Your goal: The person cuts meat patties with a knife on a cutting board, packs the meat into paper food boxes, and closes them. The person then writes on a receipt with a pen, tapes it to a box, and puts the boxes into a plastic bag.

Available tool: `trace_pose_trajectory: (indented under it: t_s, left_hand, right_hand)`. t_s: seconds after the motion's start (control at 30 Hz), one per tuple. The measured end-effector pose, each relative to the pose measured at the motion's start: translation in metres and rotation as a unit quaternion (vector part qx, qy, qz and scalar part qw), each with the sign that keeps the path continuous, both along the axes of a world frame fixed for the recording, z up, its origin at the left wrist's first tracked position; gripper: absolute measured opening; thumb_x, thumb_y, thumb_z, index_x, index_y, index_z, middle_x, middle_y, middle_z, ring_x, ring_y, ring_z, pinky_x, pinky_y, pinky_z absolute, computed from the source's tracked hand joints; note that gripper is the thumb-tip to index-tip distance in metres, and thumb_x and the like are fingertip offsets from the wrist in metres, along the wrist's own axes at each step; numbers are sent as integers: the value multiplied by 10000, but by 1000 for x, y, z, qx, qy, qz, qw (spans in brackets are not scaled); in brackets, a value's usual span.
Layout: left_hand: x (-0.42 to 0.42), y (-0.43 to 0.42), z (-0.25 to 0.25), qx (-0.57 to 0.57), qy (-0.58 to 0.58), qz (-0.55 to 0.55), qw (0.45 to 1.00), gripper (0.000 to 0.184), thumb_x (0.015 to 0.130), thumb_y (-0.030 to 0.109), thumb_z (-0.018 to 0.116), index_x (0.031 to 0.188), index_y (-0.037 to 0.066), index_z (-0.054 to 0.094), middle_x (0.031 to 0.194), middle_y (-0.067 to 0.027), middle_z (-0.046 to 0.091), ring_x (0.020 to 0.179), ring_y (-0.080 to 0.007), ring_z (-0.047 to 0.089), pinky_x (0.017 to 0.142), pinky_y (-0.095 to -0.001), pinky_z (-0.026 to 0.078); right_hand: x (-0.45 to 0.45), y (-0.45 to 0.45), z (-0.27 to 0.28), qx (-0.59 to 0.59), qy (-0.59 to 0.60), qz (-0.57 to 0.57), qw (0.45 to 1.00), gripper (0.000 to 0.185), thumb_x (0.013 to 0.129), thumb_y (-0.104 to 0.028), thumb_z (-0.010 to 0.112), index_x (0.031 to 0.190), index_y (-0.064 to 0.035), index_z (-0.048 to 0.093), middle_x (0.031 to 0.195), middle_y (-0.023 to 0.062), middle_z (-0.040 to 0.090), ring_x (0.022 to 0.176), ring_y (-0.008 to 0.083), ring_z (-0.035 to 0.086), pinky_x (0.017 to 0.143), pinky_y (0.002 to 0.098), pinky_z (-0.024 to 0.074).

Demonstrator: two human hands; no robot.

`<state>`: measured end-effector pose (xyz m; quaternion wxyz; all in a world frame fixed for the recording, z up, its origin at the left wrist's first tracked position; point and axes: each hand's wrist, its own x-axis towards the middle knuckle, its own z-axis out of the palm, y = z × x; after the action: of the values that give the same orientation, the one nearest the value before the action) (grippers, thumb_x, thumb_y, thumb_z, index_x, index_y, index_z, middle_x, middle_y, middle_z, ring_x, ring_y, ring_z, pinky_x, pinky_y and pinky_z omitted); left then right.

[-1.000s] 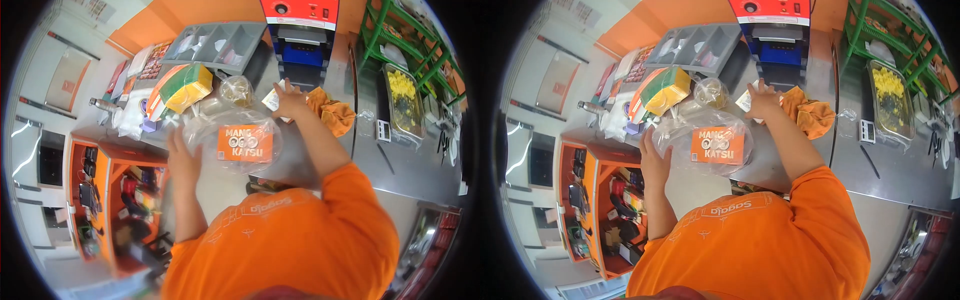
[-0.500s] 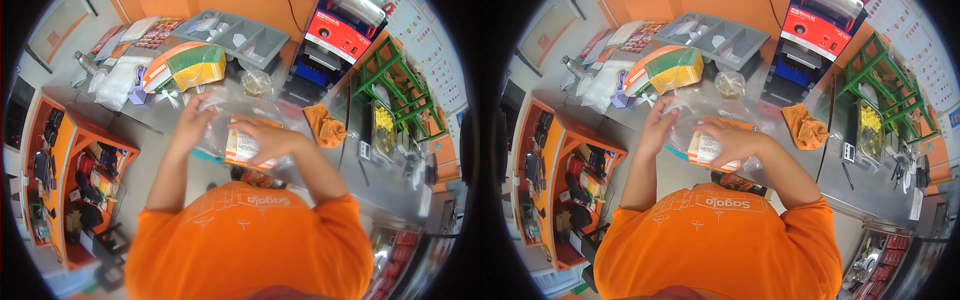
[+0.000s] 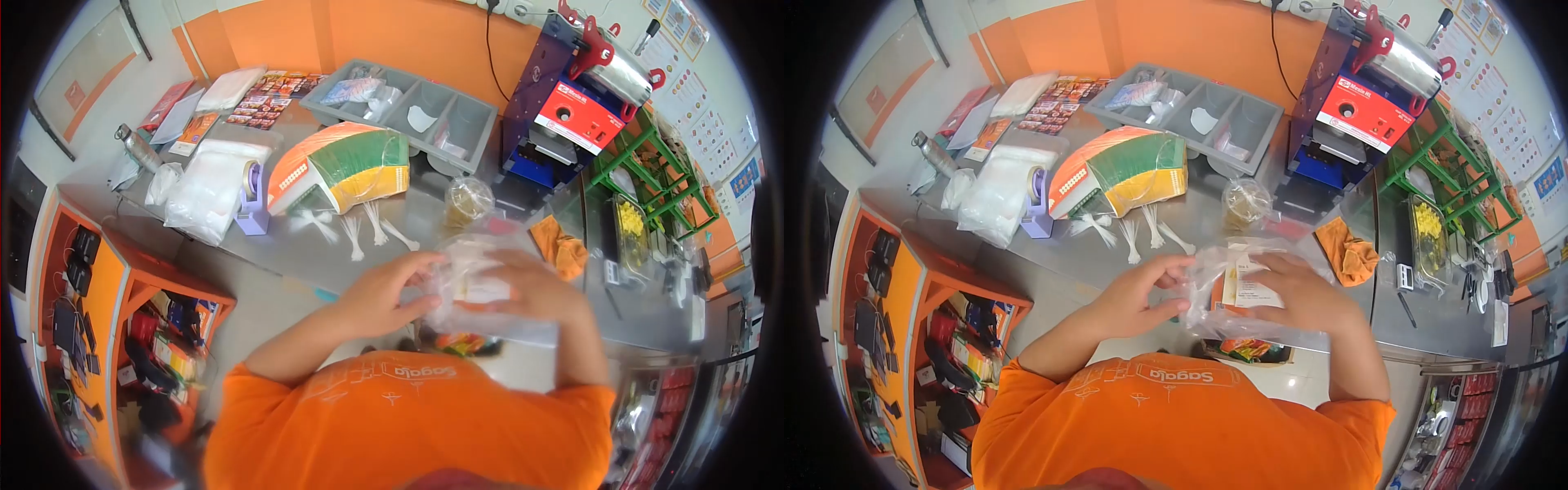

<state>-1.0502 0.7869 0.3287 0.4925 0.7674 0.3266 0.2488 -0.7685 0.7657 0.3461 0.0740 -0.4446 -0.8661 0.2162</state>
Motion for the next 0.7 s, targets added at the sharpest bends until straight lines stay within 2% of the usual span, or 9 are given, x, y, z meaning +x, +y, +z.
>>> trace_pose_trajectory:
  t_s: [0.07,0.1,0.2,0.23,0.3,0.4,0.47,0.57,0.7]
  left_hand:
    - [-17,11,-22,13,-58,-2,998,537,813,100,642,1296,75,406,1078,-115,559,946,-191,563,796,-306,471]
    - [-26,16,-26,19,-73,20,997,524,820,90,632,1293,66,407,1072,-107,563,946,-184,564,815,-304,465]
    - [-60,31,-50,6,-109,80,991,487,838,70,606,1285,48,413,1071,-93,567,957,-171,560,850,-302,451]
    - [-73,29,-63,-30,-124,102,987,464,849,60,591,1279,39,418,1076,-87,567,967,-165,557,866,-302,443]
    - [-105,28,-84,-77,-98,116,985,438,859,53,577,1269,36,426,1088,-87,564,979,-162,552,870,-303,442]
    - [-152,35,-112,-172,-124,139,967,389,874,43,557,1247,31,446,1100,-87,564,988,-158,548,873,-302,441]
    - [-192,48,-119,-216,-163,143,952,366,880,42,550,1233,28,458,1100,-87,567,986,-157,550,873,-300,442]
    - [-259,68,-113,-154,-96,222,958,310,874,55,567,1174,18,500,1090,-94,584,1012,-184,559,881,-312,446]
    - [-349,77,-106,-99,-94,357,924,291,843,39,583,1127,9,526,1069,-89,591,999,-196,571,882,-315,445]
  right_hand:
    - [-5,-1,62,-44,90,13,995,290,764,-195,686,1021,-68,637,1084,136,619,1000,304,579,880,394,427]
    - [-9,9,86,-45,79,19,996,290,764,-195,686,1021,-68,637,1084,136,619,1000,304,579,880,394,427]
    - [-43,64,135,147,149,134,969,125,773,-88,656,875,-16,655,849,91,653,748,242,612,682,333,466]
    - [-64,86,142,119,143,74,980,112,803,-100,620,862,-7,638,792,94,628,712,244,590,634,329,465]
    - [-103,160,137,175,47,60,982,195,861,-183,538,872,-9,626,804,127,618,763,291,593,687,362,466]
    - [-158,289,91,230,-161,-17,960,253,849,-230,527,908,-17,650,898,156,640,844,335,597,736,389,470]
    - [-187,354,45,122,-370,-65,919,214,797,-196,545,911,-73,678,903,169,655,850,331,625,711,440,485]
    - [-169,458,-88,63,-429,-26,901,214,801,-181,535,936,-97,677,988,155,654,921,309,629,747,423,494]
    - [-180,481,-123,178,-488,22,854,236,831,-197,509,976,-109,674,1017,131,654,958,283,625,823,375,469]
